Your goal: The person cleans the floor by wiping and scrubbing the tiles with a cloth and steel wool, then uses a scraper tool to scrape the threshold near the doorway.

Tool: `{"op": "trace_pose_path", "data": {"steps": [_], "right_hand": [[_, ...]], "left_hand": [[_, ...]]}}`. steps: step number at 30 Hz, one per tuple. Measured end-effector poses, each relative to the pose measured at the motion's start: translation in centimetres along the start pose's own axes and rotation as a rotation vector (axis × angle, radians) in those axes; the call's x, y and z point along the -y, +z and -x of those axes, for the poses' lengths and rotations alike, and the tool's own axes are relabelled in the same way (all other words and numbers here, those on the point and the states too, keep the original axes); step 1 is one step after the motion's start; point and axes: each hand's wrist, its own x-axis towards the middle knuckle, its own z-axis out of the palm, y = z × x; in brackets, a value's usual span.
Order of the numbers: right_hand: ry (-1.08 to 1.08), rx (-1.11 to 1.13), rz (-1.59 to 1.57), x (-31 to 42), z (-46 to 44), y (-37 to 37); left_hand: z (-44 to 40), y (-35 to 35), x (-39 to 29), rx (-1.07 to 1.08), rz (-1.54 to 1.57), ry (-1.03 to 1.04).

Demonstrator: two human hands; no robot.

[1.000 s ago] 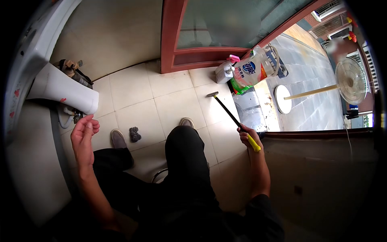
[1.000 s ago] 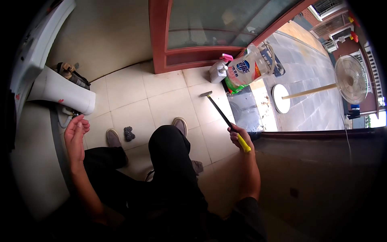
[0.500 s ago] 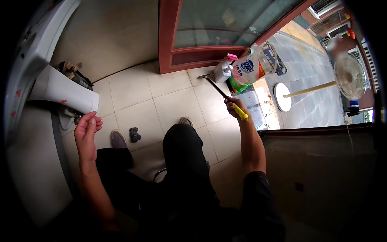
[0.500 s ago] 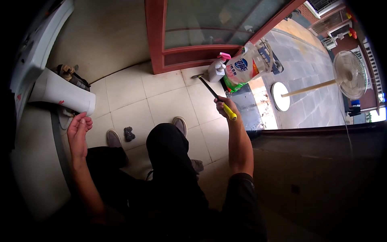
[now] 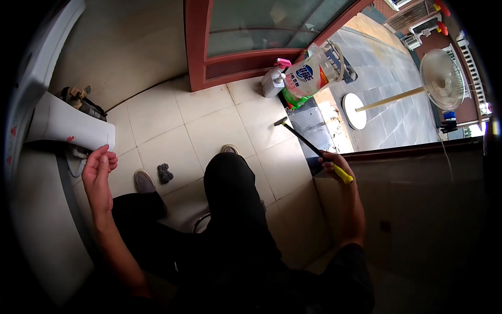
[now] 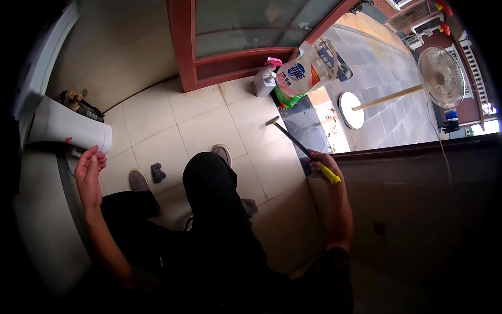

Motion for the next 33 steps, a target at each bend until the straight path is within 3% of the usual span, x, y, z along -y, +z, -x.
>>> {"op": "trace_pose_path", "data": {"steps": [1, 3, 7, 9, 14, 19, 22, 23, 25, 26, 30, 31, 32, 33], "right_hand": [[0.004, 0.001, -0.004, 0.0, 0.0, 1.7], [0.129, 0.265, 0.091, 0.3, -0.9, 5.5], [0.258, 0.369, 0.288, 0.2, -5.3, 11.6], [0.32, 0.247, 0.34, 0.8, -7.4, 12.5], [0.363, 0.214, 0.321, 7.8, -9.4, 6.0], [0.359, -0.088, 0.282, 15.6, -5.1, 1.6], [0.295, -0.35, 0.664, 17.0, -3.0, 1.8], [0.298, -0.353, 0.656, 16.2, -1.9, 2.8], [-0.008, -0.291, 1.102, 13.0, 0.4, 5.9], [-0.047, -0.254, 1.184, 10.6, 1.4, 7.7], [-0.013, -0.118, 1.157, -3.6, 2.8, 16.4], [-0.125, -0.04, 1.272, -6.6, 2.3, 17.3], [-0.07, -0.051, 1.217, -8.1, 4.2, 20.7], [-0.152, -0.036, 1.267, -11.4, 2.8, 20.3]], "left_hand": [[0.0, 0.0, 0.1, 0.001, 0.009, -0.004], [0.0, -0.2, 0.4, 0.005, 0.012, -0.001], [0.1, -0.3, 1.1, -0.04, 0.026, -0.048], [0.3, -0.2, 1.0, -0.058, 0.014, -0.061], [0.8, -0.2, 0.9, -0.037, -0.027, -0.06], [0.2, -1.6, 1.5, -0.063, -0.014, -0.059], [0.1, -1.7, 1.5, -0.069, -0.009, -0.064], [0.1, -1.7, 1.5, -0.071, -0.004, -0.071], [0.2, -1.2, 1.4, -0.056, 0.004, -0.073], [0.4, -1.1, 1.3, -0.042, 0.01, -0.076], [-0.1, -0.5, 1.3, -0.002, 0.022, -0.049], [-0.1, -0.2, 1.2, 0.0, 0.028, -0.041], [-0.1, 0.0, 1.1, 0.001, 0.031, -0.037], [-0.1, 0.2, 1.1, 0.019, 0.029, -0.032]]}}
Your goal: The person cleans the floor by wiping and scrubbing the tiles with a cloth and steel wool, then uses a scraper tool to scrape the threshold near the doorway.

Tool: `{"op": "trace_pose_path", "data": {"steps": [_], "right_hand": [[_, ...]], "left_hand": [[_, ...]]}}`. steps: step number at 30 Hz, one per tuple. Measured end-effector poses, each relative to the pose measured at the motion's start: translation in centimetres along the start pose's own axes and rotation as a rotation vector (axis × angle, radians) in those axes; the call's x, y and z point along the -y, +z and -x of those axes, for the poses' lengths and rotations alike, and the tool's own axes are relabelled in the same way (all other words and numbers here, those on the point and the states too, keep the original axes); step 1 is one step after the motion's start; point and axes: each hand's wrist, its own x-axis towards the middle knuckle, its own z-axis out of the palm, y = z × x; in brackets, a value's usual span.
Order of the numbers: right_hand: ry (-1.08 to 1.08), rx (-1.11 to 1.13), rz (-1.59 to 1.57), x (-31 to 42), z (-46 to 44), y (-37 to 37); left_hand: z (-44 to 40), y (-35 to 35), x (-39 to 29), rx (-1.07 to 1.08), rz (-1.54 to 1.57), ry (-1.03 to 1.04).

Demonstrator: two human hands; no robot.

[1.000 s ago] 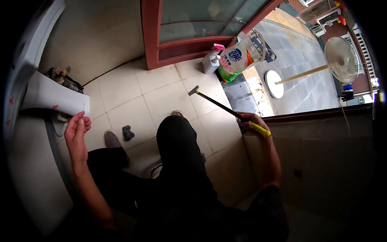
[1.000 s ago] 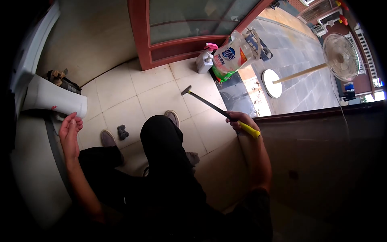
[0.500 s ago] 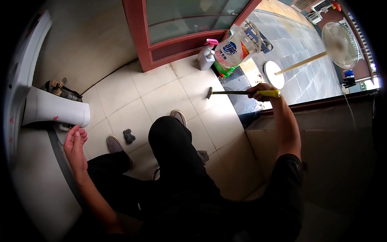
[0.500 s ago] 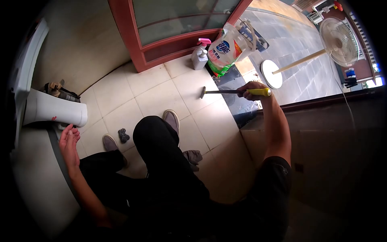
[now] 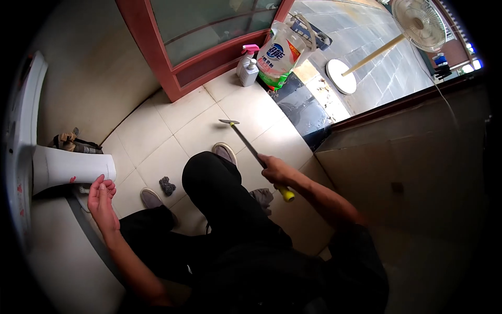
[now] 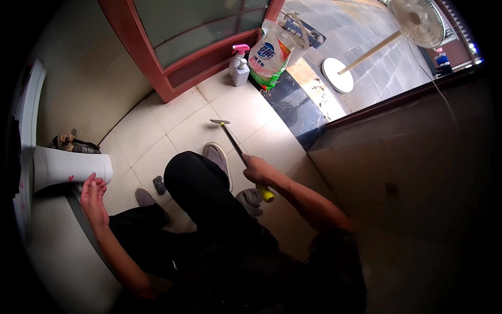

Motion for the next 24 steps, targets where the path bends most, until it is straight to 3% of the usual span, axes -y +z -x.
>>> {"op": "trace_pose_path", "data": {"steps": [3, 4, 6, 9, 12, 14, 16, 19, 22, 24], "right_hand": [[-0.083, -0.106, -0.051, -4.0, -0.6, 7.8], [0.077, -0.068, -0.091, -3.0, 0.6, 8.8], [0.127, -0.117, -0.155, -4.6, 0.7, 11.1], [0.103, -0.391, -0.473, -8.4, -2.2, 11.8], [0.196, -0.561, -0.467, -12.0, -7.6, 4.8], [0.205, -0.586, -0.721, -18.0, -14.1, -2.2], [0.23, -0.719, -0.868, -18.3, -14.9, -8.4], [0.178, -0.66, -0.836, -17.1, -12.4, -11.1], [0.158, -0.601, -0.854, -11.9, -5.5, -6.8], [0.163, -0.434, -0.758, -8.6, -1.3, -2.4]], "left_hand": [[-0.2, 0.8, 0.2, 0.035, 0.033, -0.015], [-0.1, 1.0, 0.1, 0.046, 0.031, -0.011], [0.1, 1.2, 0.0, 0.068, 0.008, 0.001], [0.3, 0.4, 0.0, 0.044, 0.001, -0.006], [0.2, -0.4, 0.3, 0.024, 0.001, -0.015], [0.4, -1.0, 0.2, 0.009, 0.0, -0.03], [0.6, -1.0, 0.1, 0.005, 0.004, -0.01], [0.7, -1.6, 0.4, 0.019, 0.005, -0.016], [1.2, -1.3, 0.1, -0.013, 0.009, 0.005], [1.1, -1.3, 0.2, -0.018, 0.011, 0.007]]}}
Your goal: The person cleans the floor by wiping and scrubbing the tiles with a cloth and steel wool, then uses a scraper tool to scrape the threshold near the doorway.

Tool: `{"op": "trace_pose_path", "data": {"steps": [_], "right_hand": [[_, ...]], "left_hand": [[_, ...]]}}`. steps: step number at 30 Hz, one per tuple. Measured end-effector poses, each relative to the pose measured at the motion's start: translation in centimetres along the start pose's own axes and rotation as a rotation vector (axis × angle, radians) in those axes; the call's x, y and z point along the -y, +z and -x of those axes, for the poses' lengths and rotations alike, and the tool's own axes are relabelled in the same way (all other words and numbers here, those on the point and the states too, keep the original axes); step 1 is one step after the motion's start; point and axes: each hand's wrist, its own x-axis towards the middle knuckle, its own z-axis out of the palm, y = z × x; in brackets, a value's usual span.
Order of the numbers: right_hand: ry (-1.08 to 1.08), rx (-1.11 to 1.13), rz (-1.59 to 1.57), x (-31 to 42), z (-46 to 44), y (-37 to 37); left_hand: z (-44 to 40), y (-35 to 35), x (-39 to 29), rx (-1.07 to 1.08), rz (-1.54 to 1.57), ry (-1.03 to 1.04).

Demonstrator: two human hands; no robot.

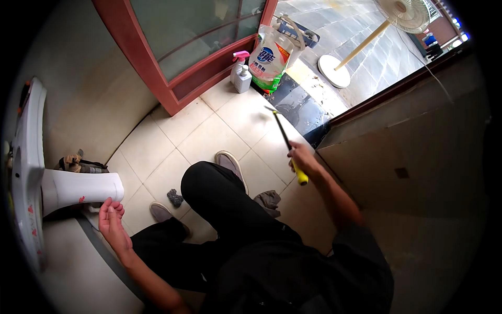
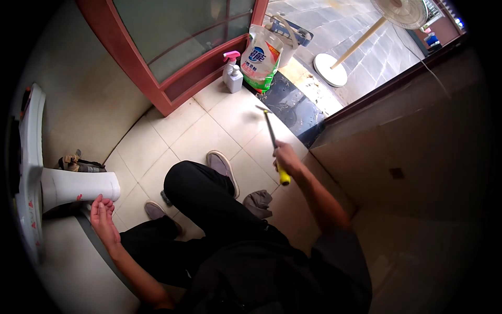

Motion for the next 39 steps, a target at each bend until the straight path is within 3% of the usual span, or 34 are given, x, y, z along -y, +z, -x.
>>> {"op": "trace_pose_path", "data": {"steps": [2, 4, 6, 8, 10, 17, 20, 23, 27, 28, 31, 34, 37, 39], "right_hand": [[0.073, 0.164, 0.091, -1.0, 4.5, 3.2], [-0.022, 0.237, 0.132, -5.0, 4.8, 6.9], [0.012, 0.292, 0.209, -5.2, 5.8, 9.7], [-0.027, 0.28, 0.215, -3.3, 6.0, 10.8], [0.041, 0.151, 0.021, -4.0, 2.8, 11.2], [0.006, -0.124, -0.252, -0.4, -17.8, 0.2], [-0.018, -0.153, -0.324, 1.5, -20.8, -6.0], [0.043, -0.2, -0.408, -0.8, -16.6, -7.0], [-0.04, -0.116, -0.034, -5.9, -0.4, -2.6], [-0.099, -0.007, 0.067, -9.1, 2.5, -1.9], [-0.021, 0.043, 0.359, -10.1, 13.6, 1.4], [-0.106, 0.15, 0.514, -15.2, 16.9, 2.1], [-0.263, 0.06, 0.492, -16.8, 15.0, 2.3], [0.157, 0.087, 0.184, -11.5, 11.8, 1.5]], "left_hand": [[-0.2, 0.0, -0.1, 0.013, -0.013, 0.005], [-0.7, 0.2, 0.2, 0.04, -0.002, -0.001], [-1.0, 0.6, 0.3, 0.054, -0.018, -0.001], [-1.3, 1.1, 0.4, 0.064, -0.034, 0.001], [-1.2, 1.2, 0.4, 0.054, -0.04, -0.017], [-0.4, -0.2, 0.3, -0.003, -0.048, -0.04], [-0.3, -0.4, 0.2, -0.01, -0.024, -0.019], [0.0, -0.3, 0.3, -0.009, -0.029, -0.038], [-0.4, 0.2, -0.1, 0.029, -0.051, -0.021], [-0.6, 0.3, -0.1, 0.035, -0.053, -0.019], [-1.2, 0.4, 0.4, 0.069, -0.082, -0.021], [-1.7, 1.1, 0.2, 0.066, -0.1, -0.026], [-2.2, 1.5, 0.4, 0.06, -0.106, -0.027], [-2.1, 1.7, 0.4, 0.065, -0.101, -0.029]]}}
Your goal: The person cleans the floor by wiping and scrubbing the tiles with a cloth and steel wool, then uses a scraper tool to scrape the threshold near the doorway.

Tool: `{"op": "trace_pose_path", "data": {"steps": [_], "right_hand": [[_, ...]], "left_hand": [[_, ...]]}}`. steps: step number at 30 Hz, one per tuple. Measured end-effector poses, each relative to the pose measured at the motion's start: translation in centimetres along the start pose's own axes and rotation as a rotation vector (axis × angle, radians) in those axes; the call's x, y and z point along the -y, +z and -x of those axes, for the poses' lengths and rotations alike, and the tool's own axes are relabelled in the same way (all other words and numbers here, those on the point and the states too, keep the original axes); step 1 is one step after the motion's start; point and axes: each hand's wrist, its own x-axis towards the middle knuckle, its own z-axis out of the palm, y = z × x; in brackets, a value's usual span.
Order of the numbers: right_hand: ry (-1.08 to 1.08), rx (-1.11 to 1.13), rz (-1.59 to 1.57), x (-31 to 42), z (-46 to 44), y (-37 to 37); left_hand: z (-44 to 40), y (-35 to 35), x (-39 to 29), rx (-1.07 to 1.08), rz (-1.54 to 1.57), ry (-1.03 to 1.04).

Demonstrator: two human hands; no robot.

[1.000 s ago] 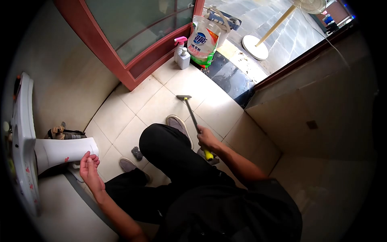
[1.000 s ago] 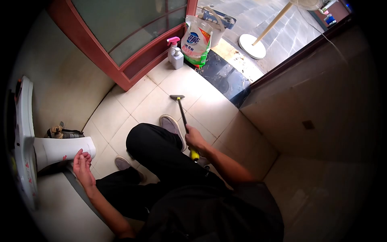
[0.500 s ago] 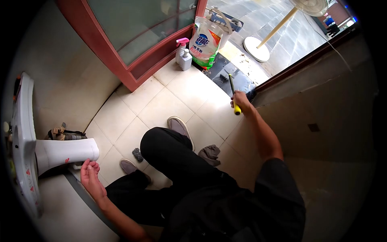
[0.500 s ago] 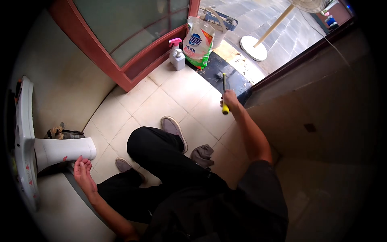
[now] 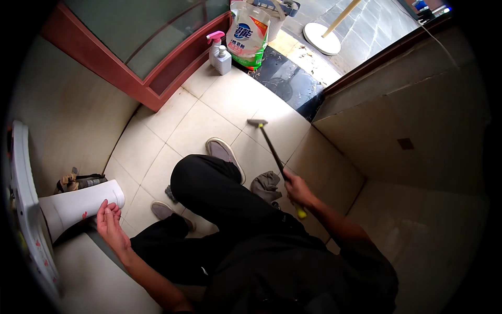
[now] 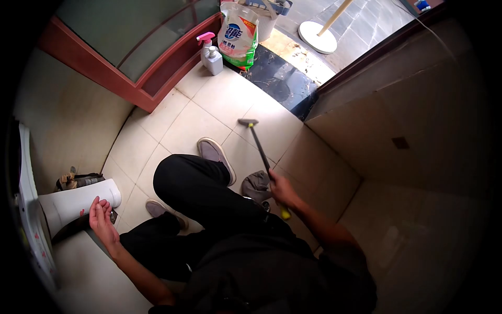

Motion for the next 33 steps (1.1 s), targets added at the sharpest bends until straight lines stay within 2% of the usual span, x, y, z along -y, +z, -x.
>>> {"op": "trace_pose_path", "data": {"steps": [3, 4, 5, 6, 7, 9, 11, 13, 14, 15, 19, 20, 22, 23, 25, 28, 30, 33], "right_hand": [[-0.257, -0.186, -0.154, -1.8, -15.3, -4.1], [-0.174, -0.315, -0.248, 0.6, -16.9, -6.0], [-0.18, -0.387, -0.244, 0.6, -20.1, -8.4], [-0.133, -0.318, -0.215, 1.6, -20.5, -10.7], [-0.157, -0.427, -0.253, 1.8, -20.0, -11.1], [-0.236, -0.356, -0.253, 0.0, -16.2, -11.8], [-0.255, -0.294, -0.01, -2.1, -8.7, -10.7], [-0.204, -0.216, 0.092, -7.4, -2.1, -8.7], [-0.22, -0.214, 0.282, -10.2, 1.4, -7.4], [-0.333, -0.156, 0.32, -13.8, 4.1, -6.3], [-0.073, 0.046, 0.333, -20.8, 12.7, -2.5], [-0.07, 0.041, 0.33, -23.1, 13.8, -1.3], [-0.234, -0.083, 0.235, -27.5, 13.9, 0.4], [-0.239, -0.094, 0.237, -27.4, 13.5, 0.3], [-0.111, -0.083, 0.233, -25.9, 12.1, 0.9], [-0.167, -0.201, 0.195, -20.1, 6.1, 0.6], [-0.104, -0.246, 0.112, -15.9, 1.1, -0.7], [-0.265, -0.392, 0.006, -12.7, -8.5, -3.0]], "left_hand": [[-0.2, 0.1, 0.4, 0.001, 0.019, -0.007], [-0.2, 0.1, 0.6, -0.004, 0.026, -0.016], [-0.1, 0.0, 0.7, -0.006, 0.023, -0.014], [-0.1, -0.1, 0.7, -0.011, 0.021, -0.021], [-0.1, -0.3, 0.7, -0.02, 0.019, -0.03], [0.7, -0.9, 0.5, -0.033, 0.021, -0.032], [1.2, -0.9, 0.4, -0.022, 0.034, -0.029], [1.6, -1.4, 0.2, -0.055, 0.027, -0.009], [1.6, -1.7, 0.1, -0.078, 0.014, -0.025], [1.3, -2.0, 0.2, -0.073, 0.009, -0.027], [0.4, -2.3, 0.5, -0.067, -0.011, -0.03], [0.2, -2.1, 0.5, -0.066, -0.018, -0.032], [0.1, -1.5, 0.2, -0.055, -0.019, -0.029], [0.0, -1.1, 0.2, -0.052, -0.02, -0.027], [0.0, -0.7, 0.3, -0.034, 0.002, -0.013], [0.0, -0.5, 0.7, -0.019, 0.024, -0.006], [-0.2, -1.0, 1.1, -0.023, 0.031, -0.003], [-0.3, -2.1, 1.7, -0.045, 0.026, -0.015]]}}
